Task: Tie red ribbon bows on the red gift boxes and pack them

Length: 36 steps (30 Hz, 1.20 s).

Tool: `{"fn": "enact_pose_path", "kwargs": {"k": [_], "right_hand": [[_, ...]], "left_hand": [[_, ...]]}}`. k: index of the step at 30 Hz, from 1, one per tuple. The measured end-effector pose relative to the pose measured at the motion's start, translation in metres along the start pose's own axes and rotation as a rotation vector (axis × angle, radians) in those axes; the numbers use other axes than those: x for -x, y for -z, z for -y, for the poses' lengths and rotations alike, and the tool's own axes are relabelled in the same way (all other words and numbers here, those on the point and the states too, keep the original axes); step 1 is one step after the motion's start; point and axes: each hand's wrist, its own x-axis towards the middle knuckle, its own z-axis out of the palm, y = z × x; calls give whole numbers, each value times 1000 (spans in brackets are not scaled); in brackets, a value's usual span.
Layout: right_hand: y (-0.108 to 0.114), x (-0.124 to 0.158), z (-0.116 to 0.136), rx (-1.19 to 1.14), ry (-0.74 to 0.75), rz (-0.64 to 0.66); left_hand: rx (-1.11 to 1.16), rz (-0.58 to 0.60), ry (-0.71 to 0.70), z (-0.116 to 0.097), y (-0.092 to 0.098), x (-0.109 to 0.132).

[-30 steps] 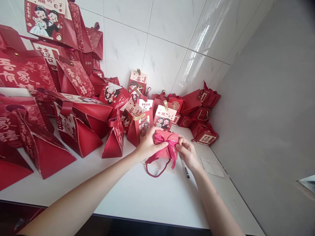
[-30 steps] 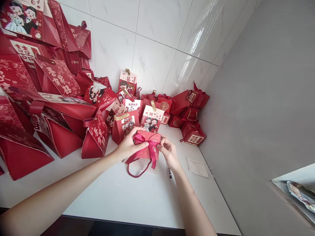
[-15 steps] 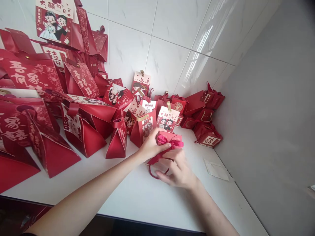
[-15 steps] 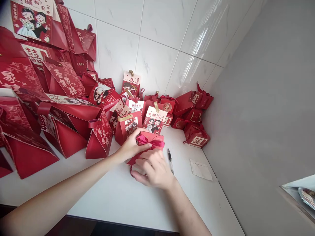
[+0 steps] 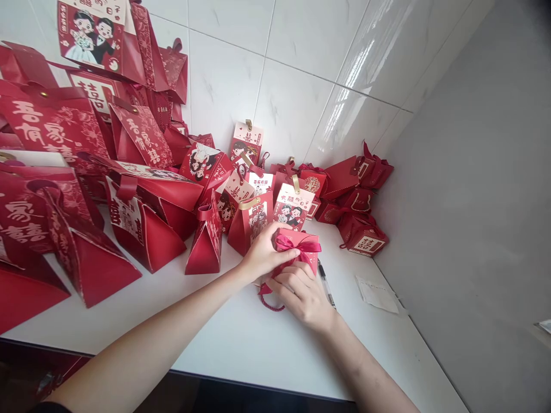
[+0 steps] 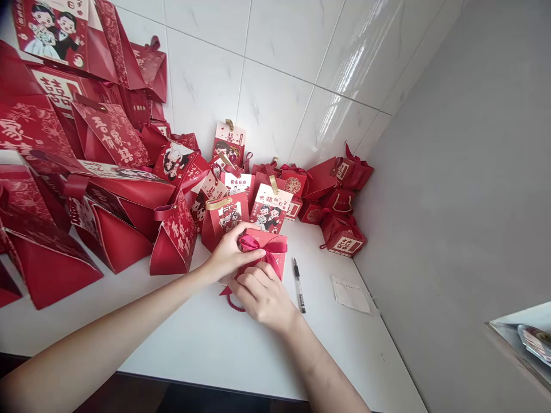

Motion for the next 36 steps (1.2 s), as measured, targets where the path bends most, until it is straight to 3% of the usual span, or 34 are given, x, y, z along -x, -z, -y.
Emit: {"fn": "enact_pose_path", "kwargs": {"k": [4, 6, 8, 10, 12, 15, 17, 19, 25, 30, 36], "right_hand": [[-1, -3, 4, -66, 7, 9], [3, -4, 2, -129, -23, -47], [12, -3, -6, -202, -139, -167], [24, 3, -19, -232, -392, -252], [35, 10, -34, -243, -702, -168], [46, 21, -52, -379, -965, 173], [47, 24, -56, -529, -1009, 378], [47, 25, -57, -685, -1019, 477], [49, 25, -57, -916, -1083, 517], [50, 28, -59, -989, -1088, 526], [52, 26, -57, -989, -1098, 646]], "left_hand": [[-12, -8, -12, 2, 0, 0], [5, -9, -3, 2, 0, 0], [29, 2, 9, 1, 0, 0], [22, 15, 23, -1, 0, 0], [-12, 16, 38, -2, 1, 0], [-31, 15, 57, -2, 1, 1], [-29, 12, 50, -2, 1, 1], [-26, 6, 36, -1, 1, 1], [-11, 6, 50, -2, 1, 1], [-28, 0, 40, -3, 1, 1], [-61, 7, 26, -3, 1, 1]]}}
